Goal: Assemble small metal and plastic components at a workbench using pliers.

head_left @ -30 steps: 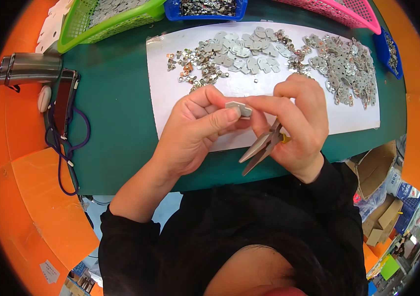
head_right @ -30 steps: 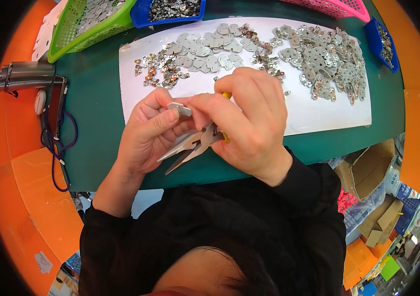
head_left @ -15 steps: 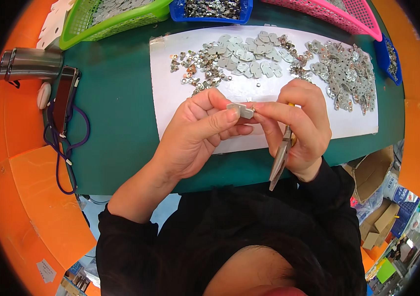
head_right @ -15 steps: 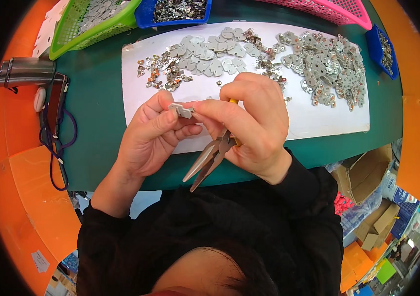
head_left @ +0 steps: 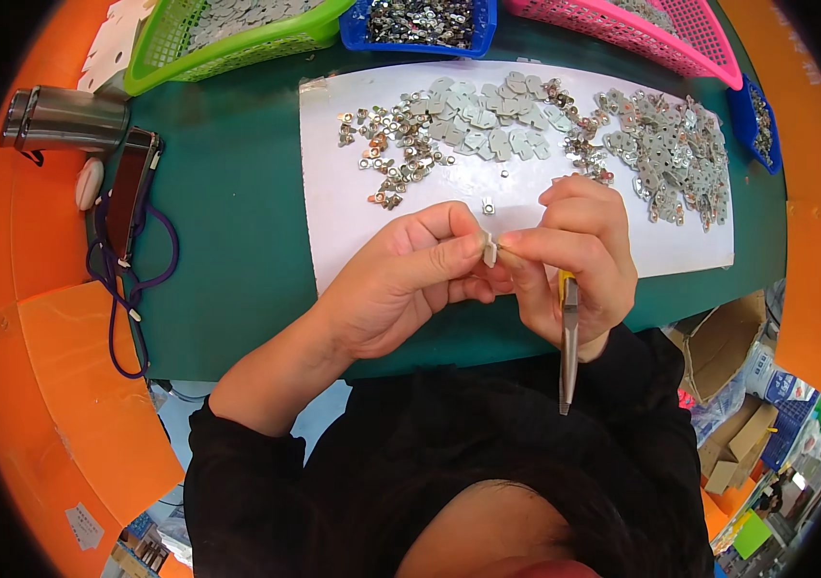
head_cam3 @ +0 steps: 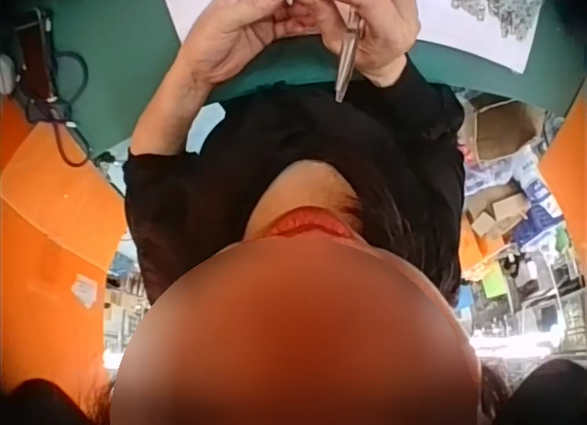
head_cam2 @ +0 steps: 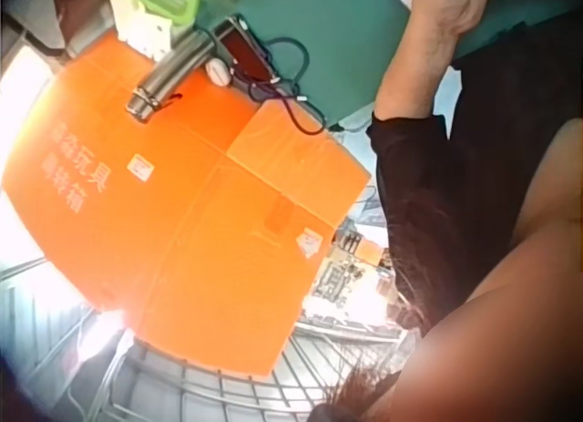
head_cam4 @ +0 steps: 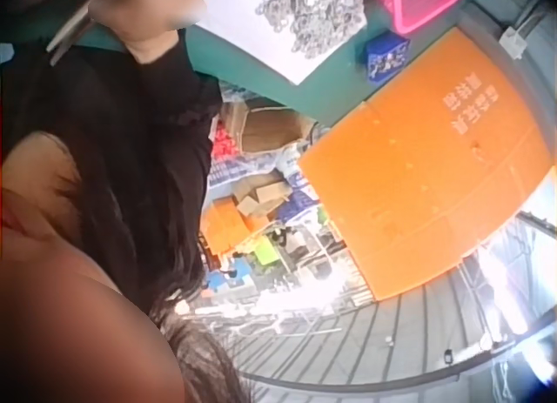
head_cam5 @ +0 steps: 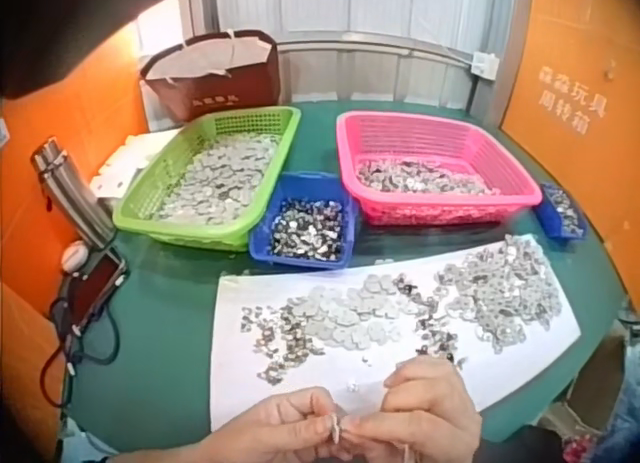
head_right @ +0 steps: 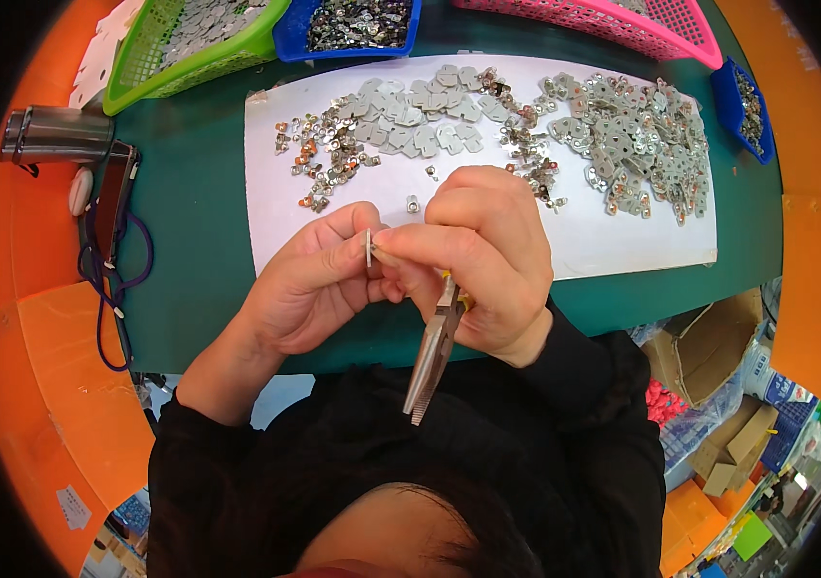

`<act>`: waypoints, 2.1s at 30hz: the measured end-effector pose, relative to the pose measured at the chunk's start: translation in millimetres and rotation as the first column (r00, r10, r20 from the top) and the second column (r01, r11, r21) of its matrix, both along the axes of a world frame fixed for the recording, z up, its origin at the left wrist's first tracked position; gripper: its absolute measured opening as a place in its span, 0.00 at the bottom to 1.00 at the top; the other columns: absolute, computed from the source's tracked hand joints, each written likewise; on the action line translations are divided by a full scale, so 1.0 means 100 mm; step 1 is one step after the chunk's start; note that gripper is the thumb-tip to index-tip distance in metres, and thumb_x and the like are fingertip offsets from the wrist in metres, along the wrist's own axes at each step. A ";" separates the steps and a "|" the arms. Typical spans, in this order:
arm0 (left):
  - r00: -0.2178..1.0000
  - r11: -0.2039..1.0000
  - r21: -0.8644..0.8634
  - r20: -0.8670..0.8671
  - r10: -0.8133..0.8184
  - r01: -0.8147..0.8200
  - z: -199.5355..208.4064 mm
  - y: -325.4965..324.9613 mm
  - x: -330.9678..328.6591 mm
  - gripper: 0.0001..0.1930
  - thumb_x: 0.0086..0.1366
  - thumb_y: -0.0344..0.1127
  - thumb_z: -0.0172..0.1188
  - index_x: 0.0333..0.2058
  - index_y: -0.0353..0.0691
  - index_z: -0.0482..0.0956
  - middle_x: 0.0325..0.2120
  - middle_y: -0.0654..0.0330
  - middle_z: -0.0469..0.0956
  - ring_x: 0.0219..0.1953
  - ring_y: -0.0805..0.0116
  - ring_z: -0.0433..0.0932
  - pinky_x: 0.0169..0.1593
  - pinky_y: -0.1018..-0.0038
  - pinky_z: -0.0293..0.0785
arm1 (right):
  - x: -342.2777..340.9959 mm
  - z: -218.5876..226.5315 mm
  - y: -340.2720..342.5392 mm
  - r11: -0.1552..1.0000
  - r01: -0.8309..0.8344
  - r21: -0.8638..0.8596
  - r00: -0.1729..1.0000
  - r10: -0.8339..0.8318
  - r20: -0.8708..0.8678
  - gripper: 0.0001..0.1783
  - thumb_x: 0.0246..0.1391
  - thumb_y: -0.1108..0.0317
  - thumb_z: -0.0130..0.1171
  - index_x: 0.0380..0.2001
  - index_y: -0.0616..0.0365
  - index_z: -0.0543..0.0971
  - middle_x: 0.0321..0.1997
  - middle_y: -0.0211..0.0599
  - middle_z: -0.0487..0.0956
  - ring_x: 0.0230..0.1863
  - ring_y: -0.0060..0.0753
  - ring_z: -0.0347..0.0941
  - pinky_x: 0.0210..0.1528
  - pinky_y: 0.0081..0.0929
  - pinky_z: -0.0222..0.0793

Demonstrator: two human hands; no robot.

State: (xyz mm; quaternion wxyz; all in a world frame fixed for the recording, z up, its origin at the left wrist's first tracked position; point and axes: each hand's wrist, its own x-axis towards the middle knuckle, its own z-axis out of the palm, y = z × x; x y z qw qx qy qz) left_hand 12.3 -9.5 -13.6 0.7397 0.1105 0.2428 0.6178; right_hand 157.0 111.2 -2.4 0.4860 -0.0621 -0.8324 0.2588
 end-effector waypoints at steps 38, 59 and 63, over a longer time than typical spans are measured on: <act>0.294 0.669 0.696 -0.603 0.742 -0.261 -0.02 -0.08 0.10 0.08 0.62 0.14 0.58 0.39 0.29 0.74 0.42 0.42 0.81 0.44 0.62 0.82 0.47 0.72 0.80 | 0.21 0.33 0.21 0.891 0.095 0.443 0.818 -0.324 0.476 0.21 0.31 0.65 0.69 0.35 0.49 0.81 0.27 0.28 0.68 0.32 0.34 0.67 0.37 0.33 0.60; -0.173 0.736 0.674 -0.718 0.674 0.068 0.04 0.07 0.01 0.05 0.68 0.22 0.52 0.39 0.29 0.76 0.35 0.48 0.82 0.36 0.59 0.82 0.43 0.70 0.78 | 0.27 0.35 0.19 0.939 0.051 0.339 0.759 -0.257 0.598 0.14 0.30 0.74 0.65 0.27 0.51 0.77 0.25 0.30 0.67 0.28 0.37 0.65 0.31 0.34 0.59; -0.183 0.783 0.620 -0.764 0.618 0.056 0.08 0.01 0.01 0.06 0.67 0.22 0.53 0.39 0.29 0.78 0.34 0.50 0.82 0.35 0.59 0.81 0.42 0.70 0.77 | 0.29 0.39 0.22 0.974 0.039 0.225 0.741 -0.179 0.647 0.11 0.35 0.72 0.65 0.27 0.54 0.77 0.24 0.33 0.69 0.28 0.40 0.66 0.31 0.35 0.61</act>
